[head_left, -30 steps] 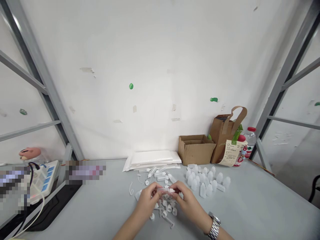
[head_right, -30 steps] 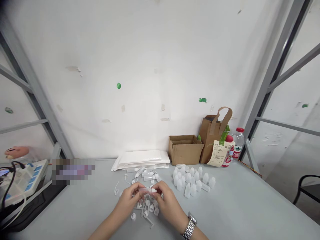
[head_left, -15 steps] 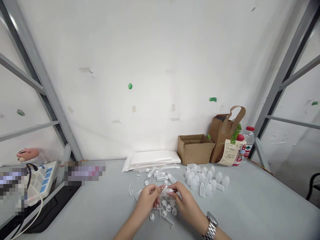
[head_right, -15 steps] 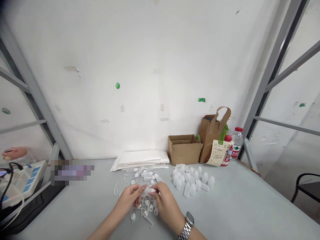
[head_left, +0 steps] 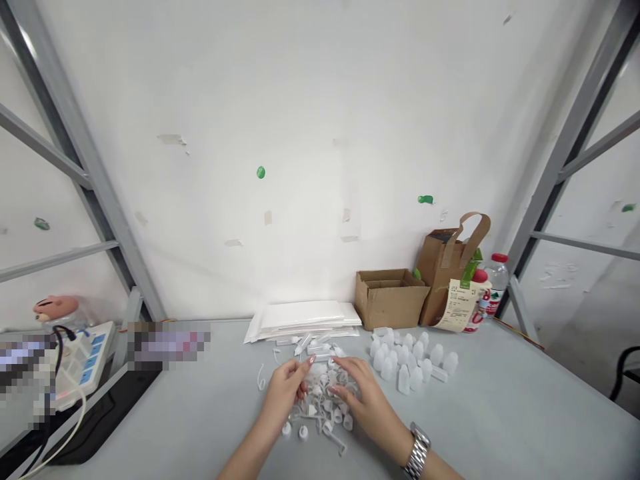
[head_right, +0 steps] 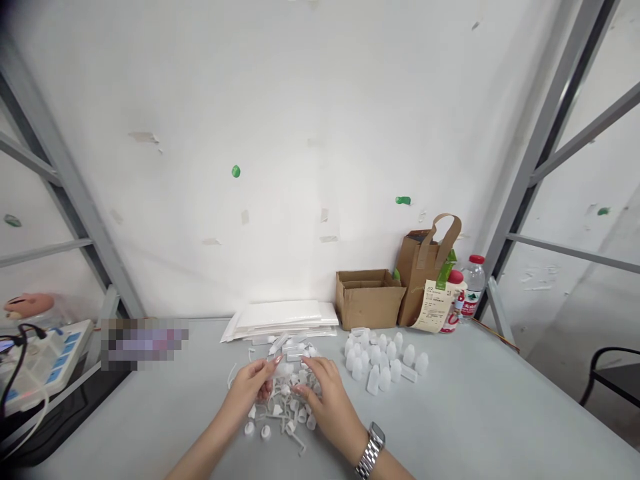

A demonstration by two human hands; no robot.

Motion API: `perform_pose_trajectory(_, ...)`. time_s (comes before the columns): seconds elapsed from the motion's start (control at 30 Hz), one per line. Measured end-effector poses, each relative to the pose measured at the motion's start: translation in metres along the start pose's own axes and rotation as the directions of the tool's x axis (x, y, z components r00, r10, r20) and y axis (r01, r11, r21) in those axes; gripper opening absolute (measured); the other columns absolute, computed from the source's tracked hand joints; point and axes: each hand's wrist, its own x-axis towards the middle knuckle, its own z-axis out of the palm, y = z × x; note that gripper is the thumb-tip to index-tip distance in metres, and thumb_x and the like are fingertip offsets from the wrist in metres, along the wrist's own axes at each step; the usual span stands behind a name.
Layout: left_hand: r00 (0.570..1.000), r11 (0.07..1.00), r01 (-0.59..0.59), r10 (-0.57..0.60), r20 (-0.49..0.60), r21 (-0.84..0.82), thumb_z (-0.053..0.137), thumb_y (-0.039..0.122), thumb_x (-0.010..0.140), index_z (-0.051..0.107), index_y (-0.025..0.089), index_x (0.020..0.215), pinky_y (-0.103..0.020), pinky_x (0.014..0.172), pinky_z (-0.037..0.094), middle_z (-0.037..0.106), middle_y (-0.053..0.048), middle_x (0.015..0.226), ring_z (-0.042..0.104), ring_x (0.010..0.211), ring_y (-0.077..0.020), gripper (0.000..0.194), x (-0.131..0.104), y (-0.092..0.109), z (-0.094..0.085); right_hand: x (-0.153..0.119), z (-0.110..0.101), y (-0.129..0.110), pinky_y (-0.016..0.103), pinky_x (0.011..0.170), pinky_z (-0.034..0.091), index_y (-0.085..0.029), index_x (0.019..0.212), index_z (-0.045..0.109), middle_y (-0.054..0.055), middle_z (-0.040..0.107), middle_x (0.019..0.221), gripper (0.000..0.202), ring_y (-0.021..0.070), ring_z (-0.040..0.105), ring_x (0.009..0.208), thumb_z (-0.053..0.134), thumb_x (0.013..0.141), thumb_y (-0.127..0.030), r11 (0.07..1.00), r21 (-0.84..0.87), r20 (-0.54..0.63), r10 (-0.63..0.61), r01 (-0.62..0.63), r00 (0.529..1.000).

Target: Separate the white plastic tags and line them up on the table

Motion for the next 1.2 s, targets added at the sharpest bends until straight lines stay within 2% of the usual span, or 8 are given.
perform_pose_trajectory(0.07, 0.999, 1.000, -0.017, 0.017, 0.045, -0.017, 0.057, 0.071, 0.049, 0.042, 0.019, 0.051, -0.022, 0.043, 0.031, 0.046, 0.007, 0.040, 0.040, 0.037, -0.0083, 0.054, -0.001, 0.001, 0.001, 0.000, 0.001, -0.002, 0.035, 0.093, 0.036, -0.025, 0.111, 0.055, 0.006, 0.055, 0.111, 0.032, 0.0211, 0.047, 0.106, 0.055, 0.081, -0.036, 1.000, -0.010, 0.015, -0.010, 0.010, 1.000)
perform_pose_trajectory(0.13, 0.993, 0.999, -0.035, 0.038, 0.109, -0.025, 0.058, 0.069, 0.050, 0.043, 0.019, 0.053, -0.023, 0.045, 0.034, 0.048, 0.007, 0.042, 0.042, 0.039, -0.0089, 0.052, -0.002, 0.002, 0.003, 0.000, 0.001, -0.003, 0.033, 0.085, 0.039, -0.023, 0.093, 0.062, 0.005, 0.061, 0.094, 0.021, 0.0201, 0.051, 0.093, 0.052, 0.083, -0.038, 0.999, -0.021, 0.014, -0.026, 0.026, 1.000)
perform_pose_trajectory(0.23, 0.986, 0.999, -0.051, 0.053, 0.157, -0.013, 0.057, 0.068, 0.052, 0.045, 0.019, 0.055, -0.024, 0.046, 0.035, 0.048, 0.007, 0.043, 0.042, 0.040, -0.0093, 0.050, -0.003, 0.003, 0.006, 0.002, 0.000, -0.005, 0.030, 0.074, 0.039, -0.021, 0.066, 0.060, 0.002, 0.059, 0.069, 0.034, 0.0176, 0.052, 0.075, 0.042, 0.087, -0.041, 1.000, -0.010, -0.016, -0.026, 0.026, 1.000)
perform_pose_trajectory(0.37, 0.990, 0.999, -0.033, 0.029, 0.139, 0.025, 0.057, 0.068, 0.051, 0.046, 0.019, 0.058, -0.023, 0.044, 0.035, 0.048, 0.007, 0.044, 0.042, 0.039, -0.0091, 0.051, -0.002, 0.003, 0.006, 0.006, -0.002, -0.004, 0.029, 0.072, 0.038, -0.020, 0.056, 0.057, 0.002, 0.058, 0.063, 0.044, 0.0178, 0.051, 0.071, 0.042, 0.084, -0.049, 0.998, 0.023, -0.102, 0.058, -0.056, 0.993)
perform_pose_trajectory(0.73, 0.993, 0.993, 0.023, -0.035, 0.108, 0.113, 0.057, 0.067, 0.051, 0.039, 0.021, 0.050, -0.020, 0.036, 0.027, 0.048, 0.007, 0.037, 0.037, 0.031, -0.0065, 0.050, -0.005, 0.002, 0.008, 0.005, 0.006, 0.002, 0.029, 0.068, 0.035, -0.020, 0.054, 0.049, 0.002, 0.056, 0.061, 0.045, 0.0185, 0.050, 0.067, 0.037, 0.084, -0.051, 0.986, -0.014, -0.188, 0.163, -0.168, 0.969)
perform_pose_trajectory(0.93, 0.999, 1.000, 0.021, -0.022, 0.030, 0.022, 0.058, 0.064, 0.054, 0.038, 0.020, 0.047, -0.019, 0.036, 0.026, 0.046, 0.007, 0.036, 0.036, 0.031, -0.0057, 0.049, -0.007, 0.012, -0.006, 0.008, 0.003, 0.017, 0.029, 0.063, 0.037, -0.020, 0.056, 0.048, 0.003, 0.055, 0.061, 0.045, 0.0181, 0.051, 0.063, 0.033, 0.086, -0.050, 0.971, -0.004, -0.229, 0.231, -0.239, 0.946)
perform_pose_trajectory(1.1, 0.997, 0.997, -0.018, 0.012, -0.071, -0.074, 0.064, 0.058, 0.050, 0.051, 0.017, 0.059, -0.020, 0.039, 0.031, 0.053, 0.005, 0.048, 0.046, 0.042, -0.0092, 0.044, -0.002, 0.012, -0.010, 0.007, 0.008, 0.016, 0.032, 0.077, 0.038, -0.018, 0.071, 0.063, 0.006, 0.062, 0.077, 0.043, 0.0206, 0.052, 0.080, 0.033, 0.088, -0.044, 0.992, -0.065, -0.090, 0.100, -0.106, 0.991)
perform_pose_trajectory(1.2, 0.995, 0.997, -0.063, 0.059, -0.082, -0.046, 0.068, 0.051, 0.047, 0.055, 0.017, 0.066, -0.022, 0.046, 0.037, 0.055, 0.004, 0.053, 0.052, 0.051, -0.0127, 0.042, 0.001, 0.006, -0.004, 0.005, 0.009, 0.012, 0.036, 0.085, 0.034, -0.022, 0.086, 0.066, 0.006, 0.063, 0.091, 0.035, 0.0217, 0.051, 0.091, 0.037, 0.088, -0.040, 0.993, -0.102, -0.086, 0.054, -0.063, 0.995)
